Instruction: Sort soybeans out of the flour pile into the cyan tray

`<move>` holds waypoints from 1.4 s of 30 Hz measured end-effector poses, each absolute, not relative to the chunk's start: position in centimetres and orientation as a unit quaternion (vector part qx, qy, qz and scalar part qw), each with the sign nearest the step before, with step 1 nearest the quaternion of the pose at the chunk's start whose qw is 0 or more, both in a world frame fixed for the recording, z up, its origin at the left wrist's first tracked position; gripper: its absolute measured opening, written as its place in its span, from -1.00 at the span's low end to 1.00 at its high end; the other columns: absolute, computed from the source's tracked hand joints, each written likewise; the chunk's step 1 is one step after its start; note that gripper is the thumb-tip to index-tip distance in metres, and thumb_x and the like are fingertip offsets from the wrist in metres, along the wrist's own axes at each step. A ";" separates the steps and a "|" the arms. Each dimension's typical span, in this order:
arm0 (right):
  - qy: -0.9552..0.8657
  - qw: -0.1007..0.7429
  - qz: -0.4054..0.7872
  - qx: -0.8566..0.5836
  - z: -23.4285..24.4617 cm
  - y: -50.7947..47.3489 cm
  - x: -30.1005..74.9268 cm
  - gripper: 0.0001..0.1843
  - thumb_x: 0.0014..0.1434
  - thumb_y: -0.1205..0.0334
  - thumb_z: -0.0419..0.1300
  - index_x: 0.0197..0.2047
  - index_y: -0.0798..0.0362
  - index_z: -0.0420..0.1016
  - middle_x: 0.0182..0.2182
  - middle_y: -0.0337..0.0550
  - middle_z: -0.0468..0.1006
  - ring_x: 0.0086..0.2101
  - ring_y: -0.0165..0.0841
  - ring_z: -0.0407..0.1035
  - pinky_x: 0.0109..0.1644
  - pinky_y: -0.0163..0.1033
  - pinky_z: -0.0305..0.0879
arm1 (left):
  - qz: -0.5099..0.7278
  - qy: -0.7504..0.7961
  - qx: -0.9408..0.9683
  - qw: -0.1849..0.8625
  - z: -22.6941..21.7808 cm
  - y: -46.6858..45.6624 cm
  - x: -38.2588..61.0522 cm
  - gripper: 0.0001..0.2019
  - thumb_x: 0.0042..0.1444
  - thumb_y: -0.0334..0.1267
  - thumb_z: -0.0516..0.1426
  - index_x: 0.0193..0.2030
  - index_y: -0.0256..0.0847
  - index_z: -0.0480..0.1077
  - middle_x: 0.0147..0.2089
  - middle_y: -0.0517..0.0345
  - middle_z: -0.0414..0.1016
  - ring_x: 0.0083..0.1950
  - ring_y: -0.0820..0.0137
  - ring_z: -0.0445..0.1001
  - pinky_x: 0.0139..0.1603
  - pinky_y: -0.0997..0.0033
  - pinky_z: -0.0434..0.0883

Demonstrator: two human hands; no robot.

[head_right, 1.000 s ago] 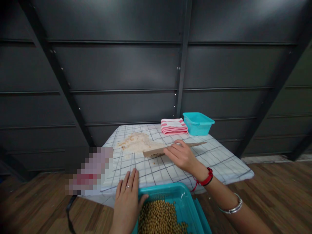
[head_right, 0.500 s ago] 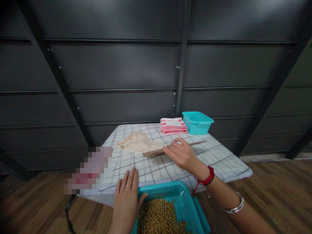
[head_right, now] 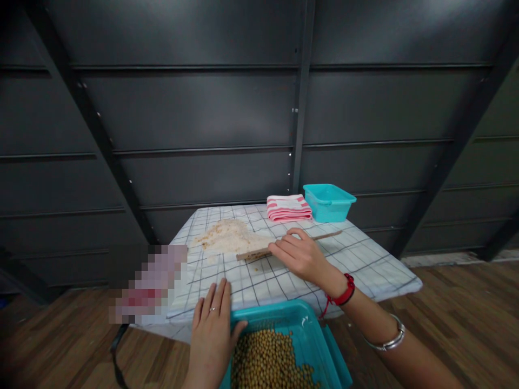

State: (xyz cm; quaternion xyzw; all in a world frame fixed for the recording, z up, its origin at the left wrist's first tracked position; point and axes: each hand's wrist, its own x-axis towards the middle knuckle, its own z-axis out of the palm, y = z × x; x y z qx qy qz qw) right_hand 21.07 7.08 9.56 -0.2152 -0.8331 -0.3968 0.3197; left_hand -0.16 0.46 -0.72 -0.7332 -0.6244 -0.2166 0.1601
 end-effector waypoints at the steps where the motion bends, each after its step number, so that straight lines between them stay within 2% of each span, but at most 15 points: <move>1: -0.834 0.319 -0.395 -0.215 9.7 6.8 21.1 -0.77 0.13 0.50 -0.03 -0.23 0.10 0.38 -0.45 -0.19 0.50 -0.41 -0.42 0.27 -0.18 -0.21 0.18 | -0.218 -0.623 -0.734 0.162 -0.7 0.5 -0.2 -0.47 -0.05 -0.30 0.10 0.12 -0.32 0.19 0.16 -0.05 0.28 0.17 0.15 0.21 0.08 0.07 0.28; 5: -0.843 0.305 -0.385 -0.219 10.2 5.8 21.2 -0.70 0.14 0.51 -0.08 -0.22 0.03 0.39 -0.45 -0.23 0.51 -0.41 -0.43 0.29 -0.17 -0.20 0.17 | -0.223 -0.617 -0.736 0.169 -0.9 0.4 -0.3 -0.46 -0.04 -0.28 0.09 0.14 -0.28 0.17 0.17 -0.06 0.27 0.17 0.15 0.21 0.09 0.05 0.27; 9: -0.837 0.328 -0.381 -0.216 10.2 6.2 21.3 -0.70 0.12 0.50 -0.04 -0.16 0.04 0.39 -0.44 -0.21 0.51 -0.41 -0.42 0.29 -0.17 -0.19 0.17 | -0.219 -0.617 -0.736 0.172 -0.7 0.4 -0.3 -0.47 -0.04 -0.29 0.08 0.13 -0.26 0.18 0.17 -0.03 0.27 0.17 0.16 0.22 0.08 0.07 0.27; 18: -0.841 0.323 -0.379 -0.211 10.0 6.1 20.7 -0.73 0.14 0.51 -0.06 -0.22 0.06 0.38 -0.45 -0.22 0.51 -0.42 -0.43 0.29 -0.17 -0.21 0.18 | -0.219 -0.623 -0.731 0.174 -0.3 0.4 -0.2 -0.52 -0.06 -0.31 0.08 0.08 -0.29 0.25 0.15 0.01 0.29 0.13 0.18 0.27 0.05 0.11 0.30; 29: -0.851 0.337 -0.351 -0.195 9.9 4.4 21.2 -0.74 0.11 0.50 -0.01 -0.15 0.10 0.32 -0.42 -0.16 0.52 -0.37 -0.40 0.32 -0.18 -0.17 0.21 | -0.218 -0.632 -0.727 0.158 -0.1 0.4 0.0 -0.50 -0.06 -0.31 0.09 0.08 -0.33 0.24 0.15 0.00 0.29 0.14 0.17 0.25 0.07 0.10 0.30; 36: -0.845 0.368 -0.341 -0.187 10.4 3.8 21.3 -0.75 0.10 0.51 -0.01 -0.17 0.12 0.33 -0.46 -0.17 0.50 -0.43 -0.41 0.31 -0.22 -0.17 0.22 | -0.209 -0.639 -0.727 0.140 0.2 0.3 0.2 -0.45 -0.12 -0.33 0.13 0.09 -0.38 0.22 0.16 -0.02 0.27 0.16 0.14 0.23 0.09 0.06 0.30; 42: -0.835 0.360 -0.362 -0.206 11.2 4.7 21.2 -0.69 0.05 0.56 0.01 -0.13 0.12 0.30 -0.45 -0.16 0.50 -0.42 -0.40 0.31 -0.21 -0.17 0.23 | -0.211 -0.634 -0.731 0.137 0.2 0.2 0.2 -0.45 -0.12 -0.33 0.14 0.09 -0.39 0.23 0.15 -0.04 0.27 0.15 0.12 0.24 0.09 0.03 0.30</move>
